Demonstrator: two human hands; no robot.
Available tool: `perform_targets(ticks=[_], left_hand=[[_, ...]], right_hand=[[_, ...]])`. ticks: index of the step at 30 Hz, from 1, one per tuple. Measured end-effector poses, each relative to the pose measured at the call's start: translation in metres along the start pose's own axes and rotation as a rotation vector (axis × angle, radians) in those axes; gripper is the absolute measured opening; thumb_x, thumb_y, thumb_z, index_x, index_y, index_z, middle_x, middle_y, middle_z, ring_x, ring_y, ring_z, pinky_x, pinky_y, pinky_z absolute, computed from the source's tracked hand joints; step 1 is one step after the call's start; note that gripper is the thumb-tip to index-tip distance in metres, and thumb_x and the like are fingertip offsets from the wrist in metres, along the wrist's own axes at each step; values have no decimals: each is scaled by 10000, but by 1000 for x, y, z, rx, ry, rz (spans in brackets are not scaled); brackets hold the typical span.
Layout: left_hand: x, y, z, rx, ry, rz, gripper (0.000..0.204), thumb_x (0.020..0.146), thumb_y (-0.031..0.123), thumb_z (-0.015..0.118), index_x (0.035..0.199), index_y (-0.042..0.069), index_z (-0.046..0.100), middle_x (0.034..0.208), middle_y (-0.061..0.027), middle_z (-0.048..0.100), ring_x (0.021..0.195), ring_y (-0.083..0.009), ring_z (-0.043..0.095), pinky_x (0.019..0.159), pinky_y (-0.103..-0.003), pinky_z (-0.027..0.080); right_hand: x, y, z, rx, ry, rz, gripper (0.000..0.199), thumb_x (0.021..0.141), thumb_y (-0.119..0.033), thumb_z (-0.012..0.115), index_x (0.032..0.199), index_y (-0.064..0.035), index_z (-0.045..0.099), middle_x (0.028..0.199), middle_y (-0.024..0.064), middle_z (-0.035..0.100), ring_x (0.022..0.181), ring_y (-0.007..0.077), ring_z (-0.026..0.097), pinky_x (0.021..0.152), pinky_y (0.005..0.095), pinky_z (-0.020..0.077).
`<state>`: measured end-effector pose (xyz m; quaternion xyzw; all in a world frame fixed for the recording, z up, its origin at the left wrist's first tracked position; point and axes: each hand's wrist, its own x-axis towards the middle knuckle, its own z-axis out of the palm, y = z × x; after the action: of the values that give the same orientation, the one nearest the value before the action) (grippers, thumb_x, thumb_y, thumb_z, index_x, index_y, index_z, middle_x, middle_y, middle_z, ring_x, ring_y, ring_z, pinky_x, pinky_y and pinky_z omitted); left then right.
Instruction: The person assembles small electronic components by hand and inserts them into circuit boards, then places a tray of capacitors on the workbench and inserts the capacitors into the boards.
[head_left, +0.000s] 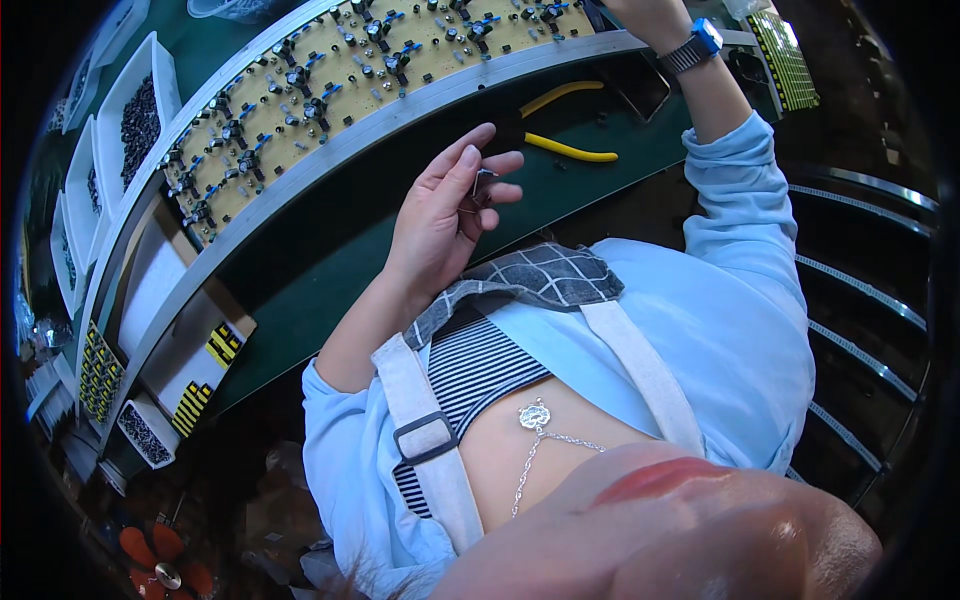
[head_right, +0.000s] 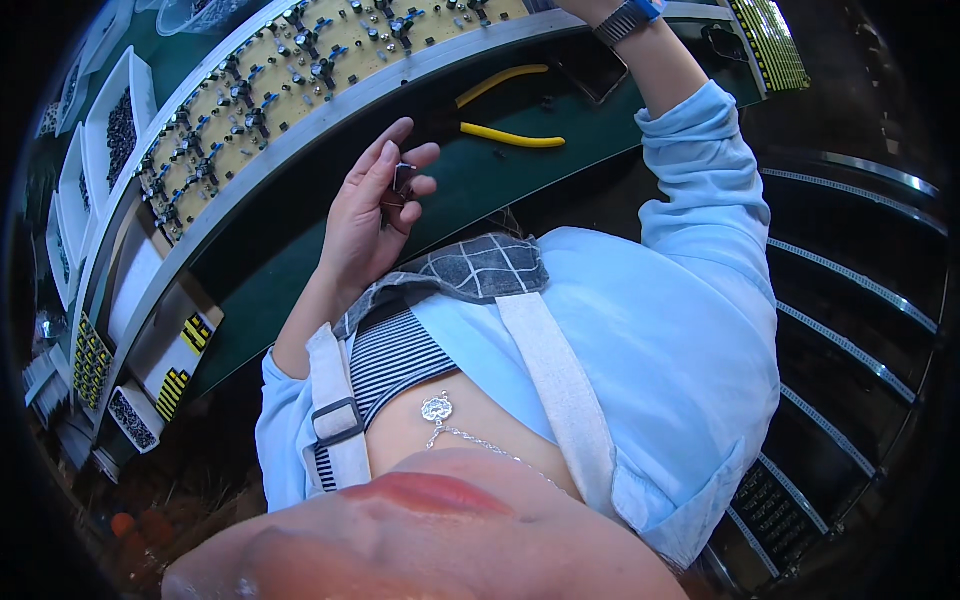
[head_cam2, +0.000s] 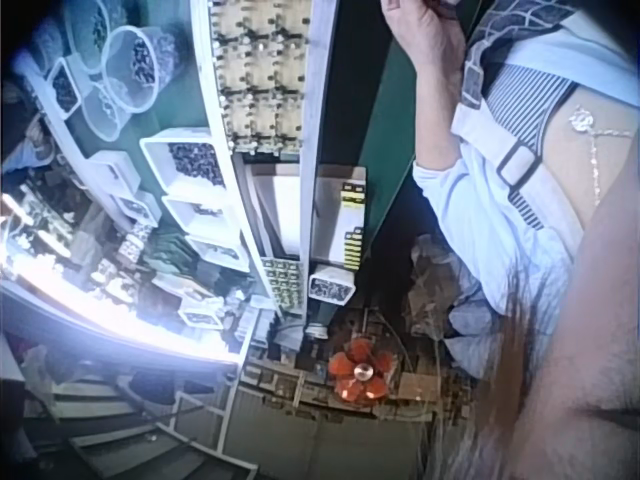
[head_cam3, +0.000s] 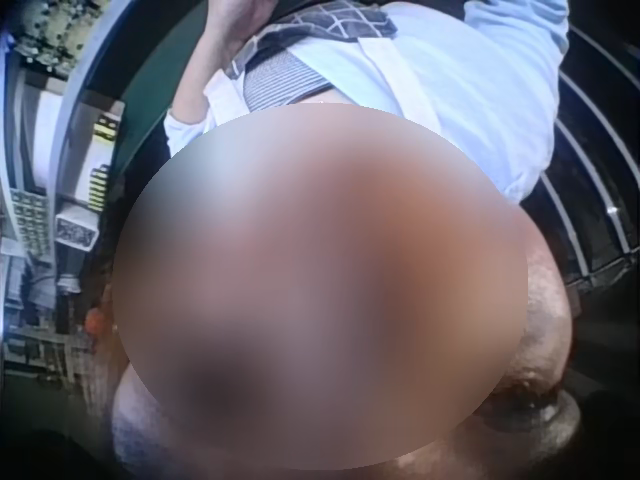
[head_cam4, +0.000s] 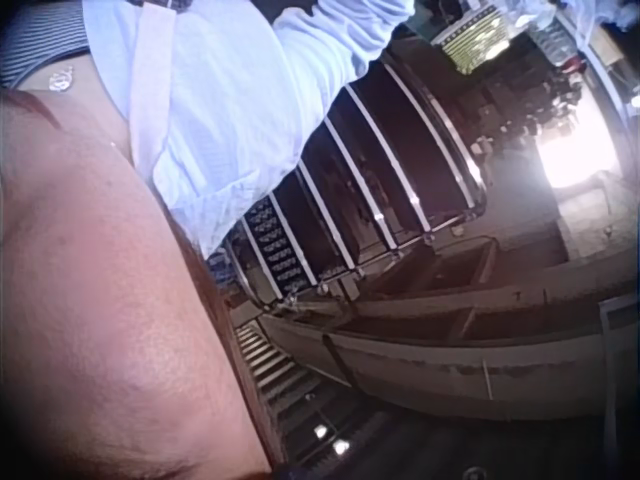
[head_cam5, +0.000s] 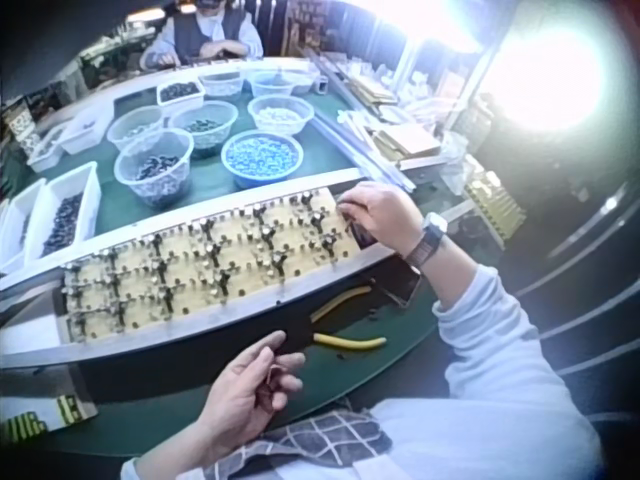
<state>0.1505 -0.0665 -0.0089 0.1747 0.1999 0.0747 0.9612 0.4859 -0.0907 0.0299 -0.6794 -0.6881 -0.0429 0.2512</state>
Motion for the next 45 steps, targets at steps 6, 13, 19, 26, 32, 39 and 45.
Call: perform_targets(ticks=[6,13,19,26,32,39,45], left_hand=[[1,1,6,43,92,14,419,964,246,478,1292,-8,413,959,-100,624,673,-90,566,473,-164,405],[0,2,6,25,45,9,400,966,264,475,1252,-14,441,809,-54,586,587,-65,495,434,-158,354],[-3,6,6,24,-13,-31,420,983,305,427,1253,-16,450,694,-21,538,505,-57,432,424,-163,317],[-11,5,13,51,-81,75,438,992,308,398,1291,-12,402,634,-7,491,462,-51,378,414,-174,297],[-18,7,4,93,-13,283,447,988,327,405,1312,19,387,624,-2,484,468,-45,379,412,-177,292],[-10,6,5,372,120,474,415,989,339,400,1276,43,448,669,-4,519,510,-38,441,429,-166,317],[-12,5,-3,298,0,454,388,990,335,398,1222,43,505,754,-29,568,543,-47,472,442,-161,336]], right_hand=[[11,-42,-21,-173,-108,29,86,804,-119,616,815,-44,656,769,119,628,729,293,608,657,356,487],[4,-52,-17,-269,-31,36,96,805,-134,622,851,-56,657,742,107,610,707,289,604,639,356,487],[16,-65,-29,-209,-88,-25,118,799,-111,621,901,-64,660,794,111,600,726,282,598,632,360,480],[37,-83,-18,-211,-10,-193,149,799,-92,615,935,-59,665,849,120,594,738,295,590,647,366,478],[18,-139,-6,316,-249,-14,160,804,-95,647,954,-38,661,851,103,624,736,240,610,668,307,496],[-37,-186,32,793,-340,118,199,831,-116,673,1008,-24,663,869,96,661,749,176,653,669,249,533],[-43,-179,40,1125,-340,368,158,866,-109,635,984,-7,654,851,75,637,745,146,625,674,227,509]])
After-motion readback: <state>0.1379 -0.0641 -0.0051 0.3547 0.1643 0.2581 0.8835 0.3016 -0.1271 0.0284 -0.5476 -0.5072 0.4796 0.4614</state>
